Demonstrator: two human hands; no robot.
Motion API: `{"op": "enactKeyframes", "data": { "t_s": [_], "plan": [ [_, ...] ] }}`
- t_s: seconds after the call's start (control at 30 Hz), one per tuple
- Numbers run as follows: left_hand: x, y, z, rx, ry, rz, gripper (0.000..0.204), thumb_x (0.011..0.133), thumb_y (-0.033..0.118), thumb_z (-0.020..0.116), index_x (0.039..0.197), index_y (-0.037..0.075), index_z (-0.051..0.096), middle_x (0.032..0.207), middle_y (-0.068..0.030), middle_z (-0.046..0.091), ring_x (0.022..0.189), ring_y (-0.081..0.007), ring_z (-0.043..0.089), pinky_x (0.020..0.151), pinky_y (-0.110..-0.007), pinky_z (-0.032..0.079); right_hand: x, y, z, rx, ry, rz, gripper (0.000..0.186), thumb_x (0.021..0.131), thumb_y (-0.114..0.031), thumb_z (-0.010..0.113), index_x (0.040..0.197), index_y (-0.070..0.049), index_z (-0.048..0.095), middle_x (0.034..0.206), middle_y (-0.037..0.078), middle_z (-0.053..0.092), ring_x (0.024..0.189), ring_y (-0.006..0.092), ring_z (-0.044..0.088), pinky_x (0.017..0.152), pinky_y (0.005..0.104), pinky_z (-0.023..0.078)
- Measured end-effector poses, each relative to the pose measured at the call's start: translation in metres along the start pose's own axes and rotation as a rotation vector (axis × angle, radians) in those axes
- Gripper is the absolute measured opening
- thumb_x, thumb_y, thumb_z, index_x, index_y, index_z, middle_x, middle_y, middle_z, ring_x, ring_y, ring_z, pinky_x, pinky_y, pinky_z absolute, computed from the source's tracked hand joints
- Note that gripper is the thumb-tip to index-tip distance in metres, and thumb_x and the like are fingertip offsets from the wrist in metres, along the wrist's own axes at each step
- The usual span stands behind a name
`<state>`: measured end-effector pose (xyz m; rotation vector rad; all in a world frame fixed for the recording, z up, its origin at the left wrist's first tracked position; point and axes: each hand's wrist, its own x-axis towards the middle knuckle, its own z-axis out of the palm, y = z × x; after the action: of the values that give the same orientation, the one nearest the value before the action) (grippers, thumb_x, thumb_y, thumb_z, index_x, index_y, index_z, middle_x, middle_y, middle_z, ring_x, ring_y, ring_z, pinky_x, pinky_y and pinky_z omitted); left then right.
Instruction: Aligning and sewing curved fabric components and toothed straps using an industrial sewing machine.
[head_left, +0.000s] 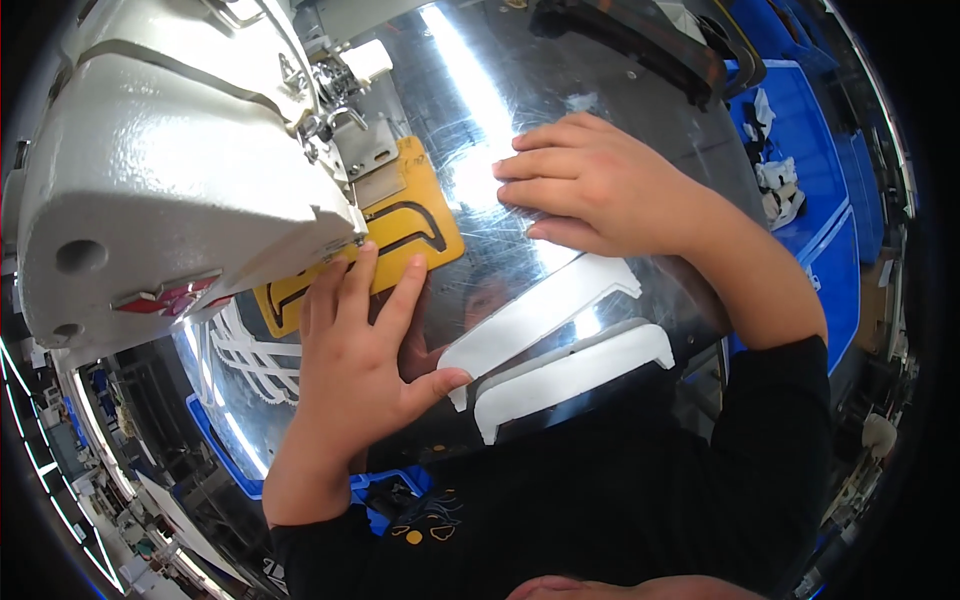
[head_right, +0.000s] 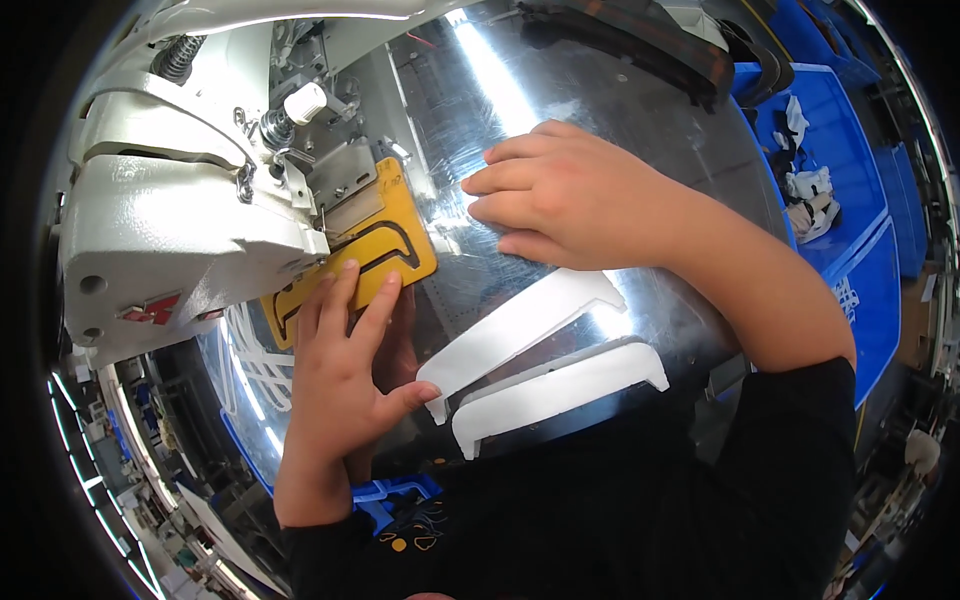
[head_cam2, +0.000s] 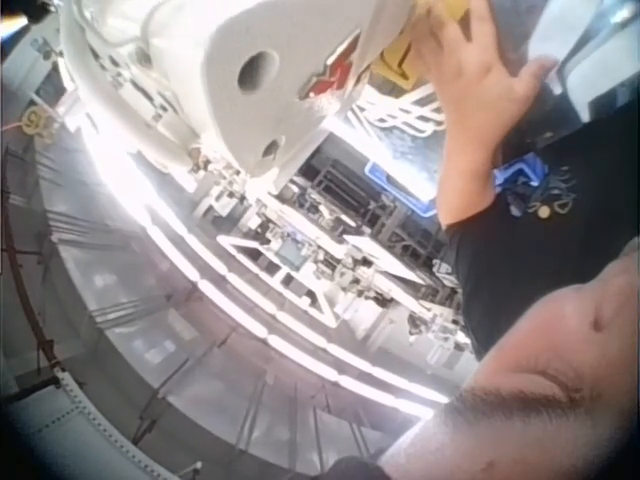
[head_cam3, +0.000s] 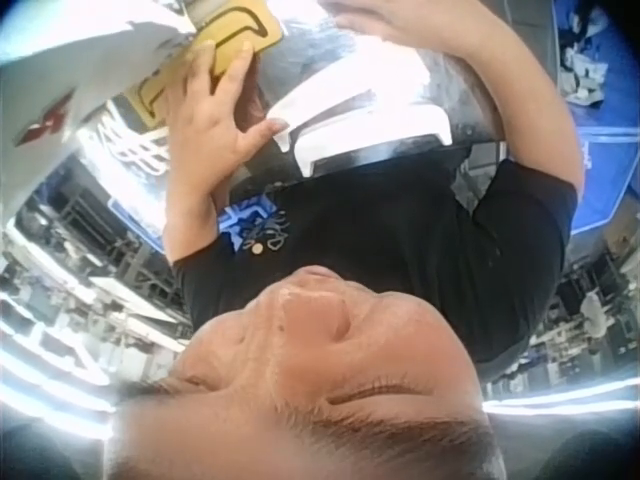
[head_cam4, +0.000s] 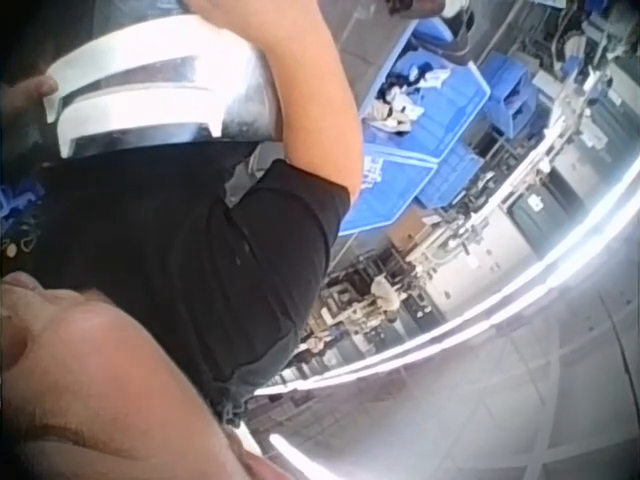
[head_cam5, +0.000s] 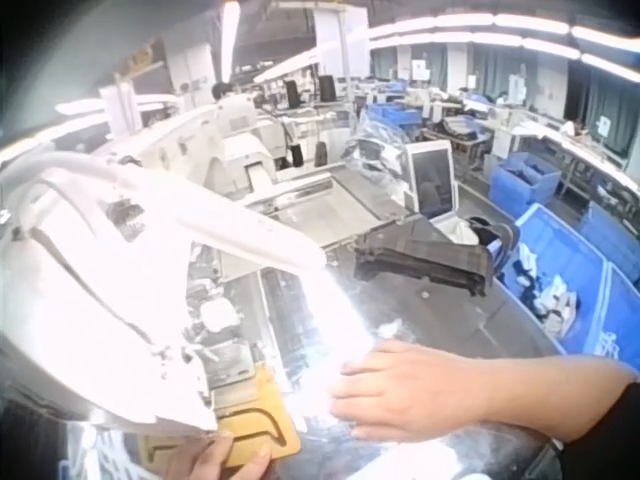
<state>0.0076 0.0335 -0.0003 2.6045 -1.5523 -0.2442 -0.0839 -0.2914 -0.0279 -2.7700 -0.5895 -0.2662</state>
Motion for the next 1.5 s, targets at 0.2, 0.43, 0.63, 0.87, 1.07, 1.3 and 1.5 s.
{"op": "enactKeyframes", "data": {
  "t_s": [0.2, 0.43, 0.63, 0.87, 1.07, 1.3, 1.5],
  "plan": [
    [0.004, 0.003, 0.004, -0.063, 0.021, 0.069, 0.096, 0.08, 0.076, 0.077, 0.157, 0.02, 0.062, 0.164, -0.0289, 0.043, 0.145, -0.051, 0.042, 0.121, -0.064, 0.031, 0.004, -0.019, -0.023, 0.301, -0.011, -0.089, 0.033, 0.09, -0.019, 0.082, 0.12, -0.008, 0.074, 0.125, 0.009, 0.073, 0.114, 0.0299, 0.069, 0.099, 0.0449, 0.051],
    [0.017, 0.011, -0.001, -0.073, -0.005, 0.1, 0.096, 0.077, 0.075, 0.08, 0.154, 0.02, 0.064, 0.164, -0.0265, 0.045, 0.145, -0.0488, 0.043, 0.118, -0.064, 0.032, -0.013, -0.081, -0.056, 0.605, 0.174, -0.343, 0.035, 0.095, -0.028, 0.08, 0.127, -0.017, 0.08, 0.13, 0.007, 0.074, 0.099, 0.0203, 0.072, 0.081, 0.036, 0.053],
    [0.015, 0.012, 0.001, -0.02, 0.032, 0.074, 0.095, 0.075, 0.076, 0.079, 0.151, 0.02, 0.067, 0.161, -0.027, 0.049, 0.141, -0.0478, 0.046, 0.117, -0.061, 0.033, -0.019, -0.1, -0.085, 0.728, 0.215, -0.305, 0.022, 0.097, -0.018, 0.072, 0.116, -0.011, 0.079, 0.12, 0.008, 0.076, 0.09, 0.0209, 0.071, 0.082, 0.0362, 0.055],
    [0.019, 0.005, 0.009, 0.015, 0.046, 0.129, 0.098, 0.08, 0.082, 0.071, 0.153, 0.016, 0.065, 0.162, -0.0276, 0.048, 0.14, -0.0496, 0.048, 0.116, -0.061, 0.035, -0.022, -0.105, -0.066, 1.091, 0.25, -0.156, 0.022, 0.099, -0.02, 0.069, 0.113, -0.006, 0.078, 0.12, 0.005, 0.073, 0.092, 0.0179, 0.068, 0.084, 0.0379, 0.056],
    [0.018, 0.007, 0.006, 0.063, 0.065, 0.109, 0.092, 0.089, 0.08, 0.064, 0.153, 0.014, 0.065, 0.161, -0.0289, 0.05, 0.141, -0.0522, 0.05, 0.118, -0.059, 0.039, -0.031, -0.132, -0.04, 0.707, 0.605, -0.076, 0.025, 0.097, -0.027, 0.076, 0.116, -0.011, 0.079, 0.123, 0.006, 0.074, 0.096, 0.0187, 0.07, 0.085, 0.0388, 0.056],
    [0.029, 0.004, 0.014, -0.042, 0.063, 0.291, 0.084, 0.089, 0.071, 0.07, 0.146, 0.009, 0.068, 0.158, -0.0288, 0.052, 0.14, -0.0496, 0.054, 0.117, -0.058, 0.043, -0.02, -0.089, -0.03, 0.367, 0.697, -0.311, 0.029, 0.091, -0.027, 0.083, 0.118, -0.018, 0.081, 0.122, 0.004, 0.076, 0.098, 0.0198, 0.072, 0.081, 0.0354, 0.053],
    [0.017, 0.001, 0.014, -0.045, 0.14, 0.306, 0.079, 0.09, 0.067, 0.071, 0.137, 0.004, 0.072, 0.146, -0.0251, 0.062, 0.132, -0.0443, 0.061, 0.113, -0.058, 0.046, -0.004, 0.005, -0.025, 0.011, 0.287, 0.027, 0.021, 0.085, -0.023, 0.086, 0.101, -0.012, 0.076, 0.098, 0.005, 0.071, 0.097, 0.027, 0.068, 0.082, 0.0415, 0.053]
  ]
}}
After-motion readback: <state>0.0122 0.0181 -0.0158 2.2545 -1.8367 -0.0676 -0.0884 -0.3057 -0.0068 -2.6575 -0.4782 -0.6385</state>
